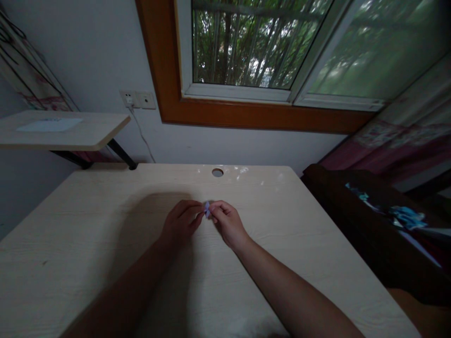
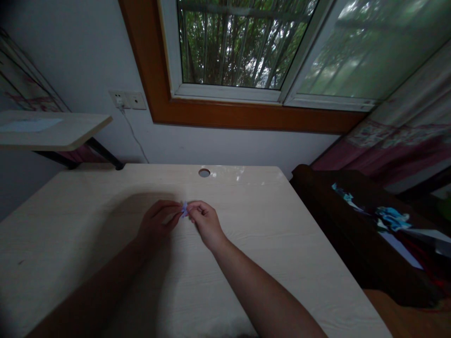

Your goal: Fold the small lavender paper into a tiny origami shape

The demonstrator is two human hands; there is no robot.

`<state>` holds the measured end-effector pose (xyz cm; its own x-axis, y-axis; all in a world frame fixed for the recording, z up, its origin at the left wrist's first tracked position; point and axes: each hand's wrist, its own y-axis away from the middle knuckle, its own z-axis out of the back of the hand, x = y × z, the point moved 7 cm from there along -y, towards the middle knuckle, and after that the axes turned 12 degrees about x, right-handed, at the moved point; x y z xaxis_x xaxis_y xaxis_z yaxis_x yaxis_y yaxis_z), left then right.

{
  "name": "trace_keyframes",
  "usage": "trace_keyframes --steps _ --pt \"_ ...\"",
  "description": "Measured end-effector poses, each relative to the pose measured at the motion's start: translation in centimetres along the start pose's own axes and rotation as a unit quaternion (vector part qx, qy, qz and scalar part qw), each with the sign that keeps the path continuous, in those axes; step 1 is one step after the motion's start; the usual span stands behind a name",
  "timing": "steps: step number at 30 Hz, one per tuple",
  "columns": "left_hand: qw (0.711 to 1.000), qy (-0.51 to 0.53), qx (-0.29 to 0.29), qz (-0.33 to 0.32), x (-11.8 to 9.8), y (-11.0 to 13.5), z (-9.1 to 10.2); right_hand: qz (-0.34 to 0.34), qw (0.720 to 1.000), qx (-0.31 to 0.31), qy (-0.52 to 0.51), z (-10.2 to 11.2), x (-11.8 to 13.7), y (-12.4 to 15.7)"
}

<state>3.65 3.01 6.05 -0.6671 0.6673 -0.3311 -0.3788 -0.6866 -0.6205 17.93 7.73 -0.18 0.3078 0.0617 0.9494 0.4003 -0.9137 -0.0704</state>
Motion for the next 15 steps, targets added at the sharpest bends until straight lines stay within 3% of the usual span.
trace_keyframes --steps 15 --pt "0.999 -0.033 -0.003 -0.01 -0.42 -0.28 0.31 -0.004 0.999 0.014 -0.033 -0.36 0.4 -0.12"
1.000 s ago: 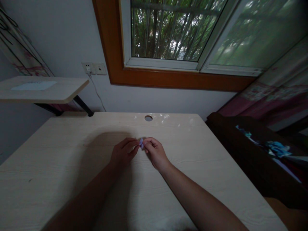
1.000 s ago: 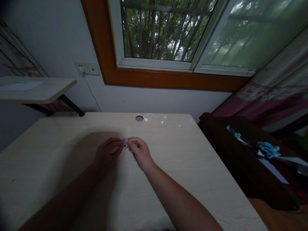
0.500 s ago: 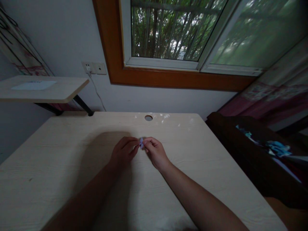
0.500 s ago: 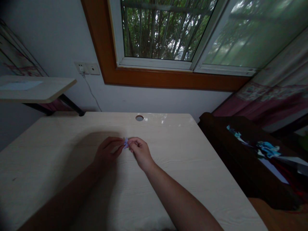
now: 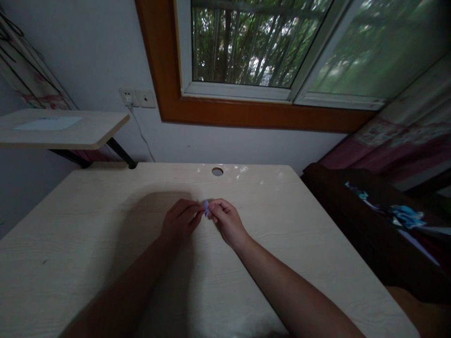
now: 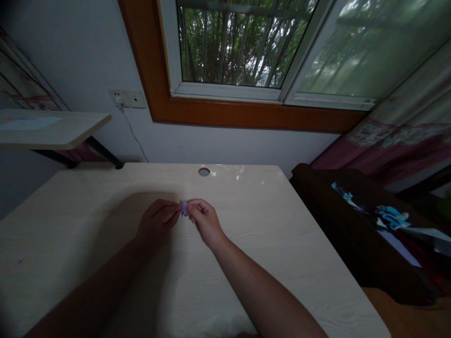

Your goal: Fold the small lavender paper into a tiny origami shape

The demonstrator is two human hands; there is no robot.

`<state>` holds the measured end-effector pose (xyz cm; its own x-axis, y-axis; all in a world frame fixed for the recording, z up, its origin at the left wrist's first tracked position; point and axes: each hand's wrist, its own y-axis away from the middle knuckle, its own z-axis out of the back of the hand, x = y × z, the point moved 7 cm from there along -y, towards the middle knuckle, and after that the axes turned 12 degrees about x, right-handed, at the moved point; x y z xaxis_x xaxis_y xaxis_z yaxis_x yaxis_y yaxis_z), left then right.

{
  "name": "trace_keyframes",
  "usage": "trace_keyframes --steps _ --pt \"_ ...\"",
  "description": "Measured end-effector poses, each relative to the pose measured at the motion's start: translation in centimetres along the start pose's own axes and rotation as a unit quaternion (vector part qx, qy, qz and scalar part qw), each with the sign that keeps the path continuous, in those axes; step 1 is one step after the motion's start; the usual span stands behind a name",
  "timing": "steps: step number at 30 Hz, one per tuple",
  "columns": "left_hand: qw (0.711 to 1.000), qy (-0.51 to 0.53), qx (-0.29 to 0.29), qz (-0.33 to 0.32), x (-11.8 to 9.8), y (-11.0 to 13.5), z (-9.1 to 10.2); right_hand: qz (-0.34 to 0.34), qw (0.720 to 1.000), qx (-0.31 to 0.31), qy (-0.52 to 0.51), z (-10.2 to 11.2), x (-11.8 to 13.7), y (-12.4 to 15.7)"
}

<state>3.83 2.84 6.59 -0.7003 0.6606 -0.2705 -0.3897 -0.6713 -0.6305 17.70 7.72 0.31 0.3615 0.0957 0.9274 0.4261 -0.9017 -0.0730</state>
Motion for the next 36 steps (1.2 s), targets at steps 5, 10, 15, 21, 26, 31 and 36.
trace_keyframes --steps 5,10,15,21,26,31,36 --pt "1.0 0.005 0.003 0.027 0.5 0.0 -0.2 0.017 1.0 -0.008 -0.006 -0.2 0.3 0.2" --pt "0.999 0.027 0.012 0.034 0.8 0.0 -0.4 0.035 0.998 -0.016 0.056 -0.2 0.5 0.6" --pt "0.999 -0.002 0.03 0.024 0.8 0.1 -0.8 0.056 0.985 0.004 0.165 -0.8 1.1 0.7" --pt "0.999 0.0 0.047 0.026 0.5 -0.2 -0.7 0.079 0.96 -0.017 0.27 -0.8 2.0 0.9" --pt "0.999 0.026 0.035 0.029 0.9 -0.1 -0.7 0.099 0.951 -0.024 0.292 -1.0 2.5 1.2" --pt "0.985 0.123 0.063 0.099 2.2 0.3 -1.5 0.095 0.953 -0.029 0.287 -0.6 2.1 0.9" --pt "0.941 0.26 0.085 0.198 3.4 0.6 -2.2 0.072 0.969 -0.027 0.236 0.1 1.3 0.5"
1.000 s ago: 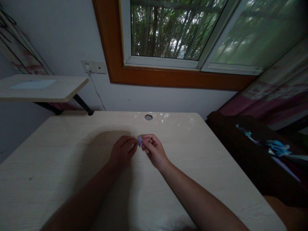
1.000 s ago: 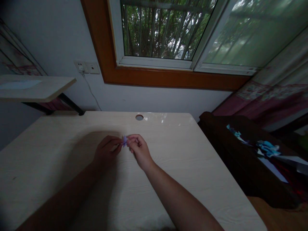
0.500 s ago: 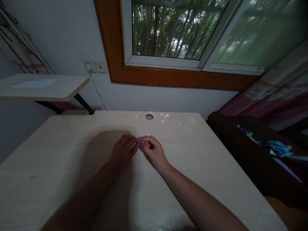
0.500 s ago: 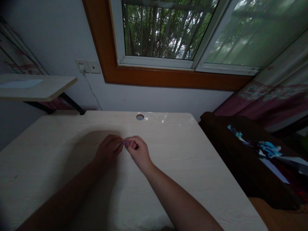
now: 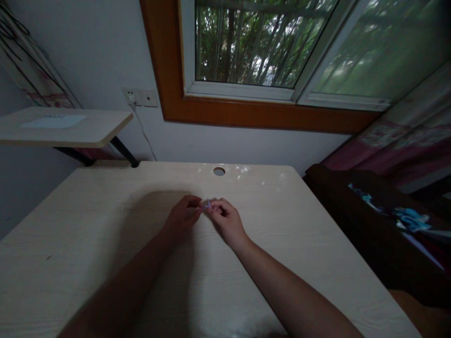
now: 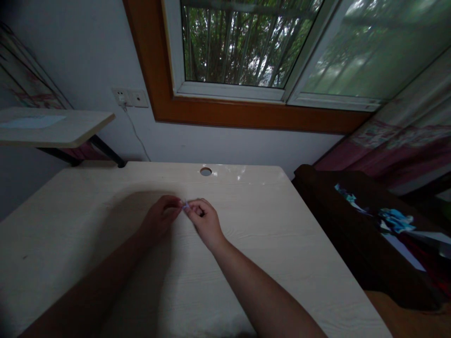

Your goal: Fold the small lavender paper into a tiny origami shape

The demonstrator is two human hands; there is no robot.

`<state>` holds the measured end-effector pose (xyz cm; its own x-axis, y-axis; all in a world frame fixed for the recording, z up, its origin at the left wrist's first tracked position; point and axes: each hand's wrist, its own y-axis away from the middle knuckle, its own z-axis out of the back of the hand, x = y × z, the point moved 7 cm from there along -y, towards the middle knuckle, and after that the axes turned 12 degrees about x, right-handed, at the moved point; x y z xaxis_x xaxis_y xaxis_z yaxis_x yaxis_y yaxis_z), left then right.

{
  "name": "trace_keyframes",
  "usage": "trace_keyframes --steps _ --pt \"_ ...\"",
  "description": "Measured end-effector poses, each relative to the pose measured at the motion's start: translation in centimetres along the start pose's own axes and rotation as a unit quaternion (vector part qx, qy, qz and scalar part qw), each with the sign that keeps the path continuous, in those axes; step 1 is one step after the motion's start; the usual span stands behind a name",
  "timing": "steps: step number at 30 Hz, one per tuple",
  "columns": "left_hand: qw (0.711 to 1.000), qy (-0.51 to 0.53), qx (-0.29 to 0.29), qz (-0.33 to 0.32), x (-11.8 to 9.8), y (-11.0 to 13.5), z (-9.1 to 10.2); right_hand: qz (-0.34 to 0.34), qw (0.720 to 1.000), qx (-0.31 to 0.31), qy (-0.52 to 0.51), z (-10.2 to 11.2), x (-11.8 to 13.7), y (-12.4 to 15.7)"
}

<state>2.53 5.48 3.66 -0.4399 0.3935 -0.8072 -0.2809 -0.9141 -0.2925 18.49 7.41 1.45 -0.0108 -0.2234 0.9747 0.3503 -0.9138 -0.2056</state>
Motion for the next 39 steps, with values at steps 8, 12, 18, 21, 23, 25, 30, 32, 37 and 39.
trace_keyframes --steps 8,12,18,21,23,25,30,32,37,39 --pt "0.998 -0.021 0.056 0.01 -0.4 -0.3 -0.2 -0.017 0.999 0.019 -0.033 -0.3 -0.4 -0.1" --pt "0.998 -0.034 0.048 0.003 -0.5 -0.1 -0.1 -0.022 0.999 0.017 -0.037 -0.3 -0.5 0.0" --pt "0.996 -0.081 0.04 -0.019 -0.7 0.1 -0.2 -0.026 0.999 0.017 -0.018 -0.4 -0.2 0.0" --pt "0.995 -0.086 0.032 -0.044 -0.9 0.2 -0.2 -0.024 1.0 0.017 -0.007 -0.4 0.0 0.0" --pt "0.995 -0.088 0.033 -0.046 -0.9 0.2 -0.2 -0.018 1.0 0.018 0.003 -0.4 0.1 0.0" --pt "0.994 -0.095 0.032 -0.042 -0.9 0.1 -0.2 -0.009 1.0 0.018 0.017 -0.5 0.1 0.0" --pt "0.993 -0.108 0.024 -0.05 -1.1 0.0 -0.2 0.016 0.998 0.023 0.051 -0.6 0.4 0.1" --pt "0.992 -0.11 0.031 -0.051 -1.1 0.0 -0.3 0.018 0.997 0.023 0.067 -0.7 0.6 0.2" --pt "0.992 -0.108 0.043 -0.051 -1.0 0.0 -0.4 0.021 0.996 0.022 0.088 -0.7 0.8 0.2" --pt "0.992 -0.113 0.047 -0.042 -0.9 -0.1 -0.4 0.017 0.996 0.016 0.087 -0.6 0.7 0.2"
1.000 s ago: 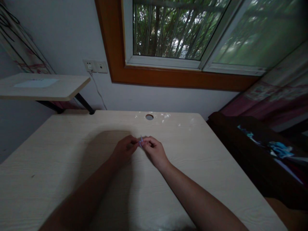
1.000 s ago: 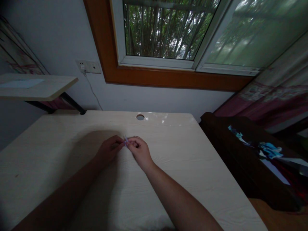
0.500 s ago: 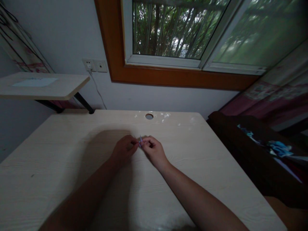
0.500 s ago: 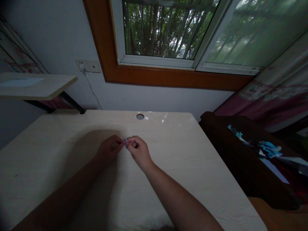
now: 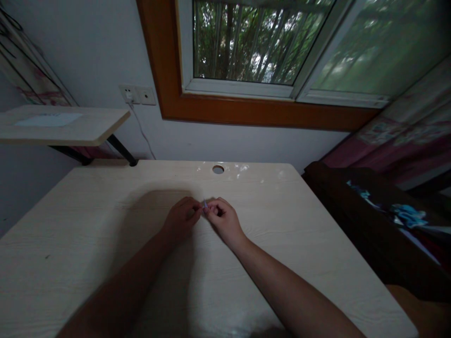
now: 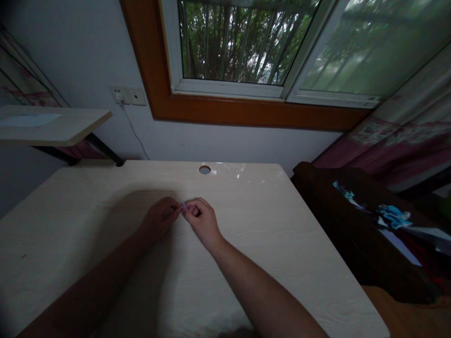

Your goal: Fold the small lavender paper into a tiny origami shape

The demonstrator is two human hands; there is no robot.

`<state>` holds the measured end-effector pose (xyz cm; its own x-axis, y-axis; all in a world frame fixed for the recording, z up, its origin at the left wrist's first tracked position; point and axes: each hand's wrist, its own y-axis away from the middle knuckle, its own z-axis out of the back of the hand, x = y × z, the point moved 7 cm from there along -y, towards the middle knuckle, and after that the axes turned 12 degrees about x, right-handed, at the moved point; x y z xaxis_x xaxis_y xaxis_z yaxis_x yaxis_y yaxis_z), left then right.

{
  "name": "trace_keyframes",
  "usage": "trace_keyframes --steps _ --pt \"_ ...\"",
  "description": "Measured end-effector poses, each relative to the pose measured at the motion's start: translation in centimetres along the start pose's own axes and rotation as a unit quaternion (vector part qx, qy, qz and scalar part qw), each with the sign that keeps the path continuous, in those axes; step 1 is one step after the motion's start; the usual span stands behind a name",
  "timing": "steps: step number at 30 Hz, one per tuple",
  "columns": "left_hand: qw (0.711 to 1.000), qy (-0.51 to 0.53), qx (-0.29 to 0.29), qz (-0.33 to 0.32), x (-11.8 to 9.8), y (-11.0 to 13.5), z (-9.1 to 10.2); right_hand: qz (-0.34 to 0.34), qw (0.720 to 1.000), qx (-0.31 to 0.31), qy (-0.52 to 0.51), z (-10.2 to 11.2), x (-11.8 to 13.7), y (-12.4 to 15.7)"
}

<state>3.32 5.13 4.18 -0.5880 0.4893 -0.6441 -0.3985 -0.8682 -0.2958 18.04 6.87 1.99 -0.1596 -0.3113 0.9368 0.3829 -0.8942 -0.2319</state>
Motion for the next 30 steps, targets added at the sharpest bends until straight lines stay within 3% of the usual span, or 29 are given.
trace_keyframes --steps 16,30 --pt "0.998 0.009 0.009 0.063 0.7 -0.2 -0.2 -0.059 0.995 -0.047 -0.069 0.5 -1.0 0.0" --pt "0.998 0.015 -0.003 0.069 0.4 -0.1 0.2 -0.087 0.98 -0.084 -0.158 0.6 -2.4 0.2"
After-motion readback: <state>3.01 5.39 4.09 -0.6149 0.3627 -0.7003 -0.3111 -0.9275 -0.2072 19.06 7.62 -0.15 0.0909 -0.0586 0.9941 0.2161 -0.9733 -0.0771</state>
